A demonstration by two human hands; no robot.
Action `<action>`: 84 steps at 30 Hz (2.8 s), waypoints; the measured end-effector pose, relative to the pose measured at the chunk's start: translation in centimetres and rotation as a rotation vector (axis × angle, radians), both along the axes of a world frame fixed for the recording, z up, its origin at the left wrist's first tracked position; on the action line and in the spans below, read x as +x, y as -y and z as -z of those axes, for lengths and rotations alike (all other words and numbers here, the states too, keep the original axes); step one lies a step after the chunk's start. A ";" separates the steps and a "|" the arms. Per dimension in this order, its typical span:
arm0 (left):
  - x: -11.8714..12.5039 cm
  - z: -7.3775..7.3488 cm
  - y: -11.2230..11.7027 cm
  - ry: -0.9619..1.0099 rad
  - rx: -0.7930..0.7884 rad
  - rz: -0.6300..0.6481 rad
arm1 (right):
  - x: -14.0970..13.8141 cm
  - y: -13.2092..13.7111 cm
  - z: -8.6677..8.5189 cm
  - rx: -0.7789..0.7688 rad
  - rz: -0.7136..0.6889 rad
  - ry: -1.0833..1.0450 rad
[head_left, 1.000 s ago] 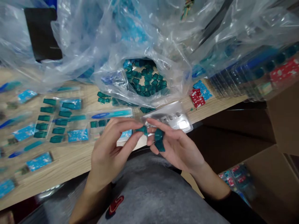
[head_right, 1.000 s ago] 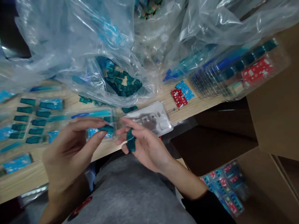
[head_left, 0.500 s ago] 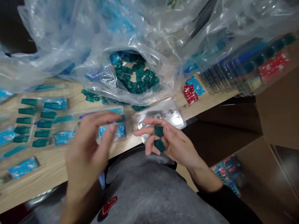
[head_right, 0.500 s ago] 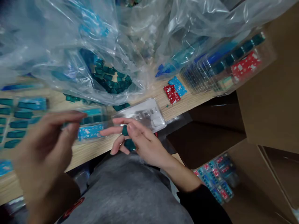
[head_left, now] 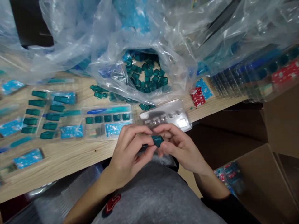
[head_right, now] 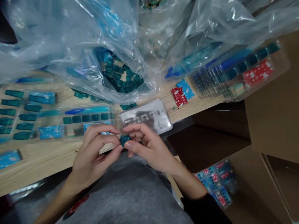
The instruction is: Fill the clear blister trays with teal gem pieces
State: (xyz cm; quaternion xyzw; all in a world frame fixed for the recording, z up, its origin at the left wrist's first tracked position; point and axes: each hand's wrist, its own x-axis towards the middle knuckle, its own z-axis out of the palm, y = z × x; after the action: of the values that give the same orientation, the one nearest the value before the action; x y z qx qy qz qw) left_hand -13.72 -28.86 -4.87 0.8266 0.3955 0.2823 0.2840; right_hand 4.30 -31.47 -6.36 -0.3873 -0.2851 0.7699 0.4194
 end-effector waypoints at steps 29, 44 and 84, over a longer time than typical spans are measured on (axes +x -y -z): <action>6.7 3.2 -16.8 -0.741 -0.310 0.092 | 2.8 -4.2 2.3 0.895 -0.445 1.529; 6.1 4.9 -17.2 -0.614 -0.185 0.128 | 3.9 -3.2 1.0 -0.107 0.372 0.197; -3.0 0.4 -4.1 0.015 -0.116 -0.020 | 1.4 -2.5 -1.4 -0.120 0.391 -0.022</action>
State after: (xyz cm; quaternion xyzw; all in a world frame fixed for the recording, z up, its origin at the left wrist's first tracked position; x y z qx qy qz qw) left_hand -16.76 -24.74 -5.28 0.8027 0.4171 0.2678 0.3317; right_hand 5.73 -28.95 -4.91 -0.4512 -0.1537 0.6935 0.5402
